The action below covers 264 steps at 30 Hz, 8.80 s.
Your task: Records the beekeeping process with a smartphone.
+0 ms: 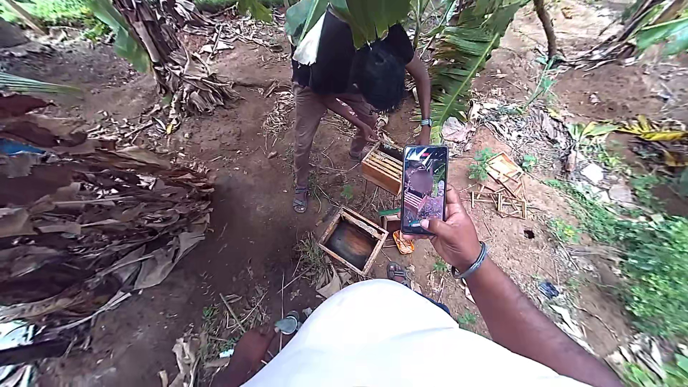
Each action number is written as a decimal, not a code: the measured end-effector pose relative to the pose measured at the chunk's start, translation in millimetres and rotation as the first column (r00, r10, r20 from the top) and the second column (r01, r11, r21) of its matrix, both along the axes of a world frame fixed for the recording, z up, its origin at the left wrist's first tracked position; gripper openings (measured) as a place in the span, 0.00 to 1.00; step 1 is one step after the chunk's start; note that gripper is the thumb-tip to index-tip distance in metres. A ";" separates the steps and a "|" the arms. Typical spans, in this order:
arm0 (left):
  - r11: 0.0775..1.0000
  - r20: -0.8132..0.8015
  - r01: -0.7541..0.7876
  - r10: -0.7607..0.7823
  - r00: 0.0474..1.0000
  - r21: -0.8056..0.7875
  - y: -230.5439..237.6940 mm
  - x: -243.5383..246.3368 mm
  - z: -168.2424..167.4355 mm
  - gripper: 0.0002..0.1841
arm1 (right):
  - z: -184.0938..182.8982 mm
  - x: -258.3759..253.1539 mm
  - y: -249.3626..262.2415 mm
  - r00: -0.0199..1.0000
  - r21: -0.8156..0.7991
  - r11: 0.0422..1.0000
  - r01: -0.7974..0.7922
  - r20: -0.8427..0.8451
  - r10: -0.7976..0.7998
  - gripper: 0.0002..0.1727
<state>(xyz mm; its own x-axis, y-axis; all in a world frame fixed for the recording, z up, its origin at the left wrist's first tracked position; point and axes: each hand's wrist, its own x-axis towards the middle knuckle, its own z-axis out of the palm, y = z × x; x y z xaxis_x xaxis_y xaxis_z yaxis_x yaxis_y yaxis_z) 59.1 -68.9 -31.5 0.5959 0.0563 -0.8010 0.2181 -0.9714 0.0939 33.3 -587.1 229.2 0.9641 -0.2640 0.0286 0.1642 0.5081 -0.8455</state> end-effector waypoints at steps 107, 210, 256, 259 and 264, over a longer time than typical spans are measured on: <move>-0.195 -0.664 -0.643 0.361 0.655 -0.740 -138.9 11.5 118.6 0.32 | -242.2 -11.7 73.5 0.724 -0.727 0.108 -0.678 -0.686 -0.075 0.20; -0.213 -0.673 -0.672 0.486 0.557 -0.709 -133.3 30.7 -5.5 0.27 | -423.9 131.5 10.9 0.665 -0.706 -0.055 -0.706 -0.634 -0.393 0.18; -0.242 -0.681 -0.688 0.550 0.483 -0.684 -112.5 14.6 3.2 0.27 | -415.6 124.2 61.8 0.680 -0.671 -0.196 -0.715 -0.603 -0.418 0.16; -0.243 -0.682 -0.688 0.548 0.485 -0.684 -108.3 13.5 3.4 0.27 | -414.1 120.5 62.7 0.687 -0.680 -0.194 -0.707 -0.597 -0.414 0.16; -0.253 -0.680 -0.682 0.555 0.479 -0.687 -105.0 11.8 6.2 0.27 | -412.7 117.0 60.5 0.691 -0.677 -0.210 -0.705 -0.590 -0.419 0.15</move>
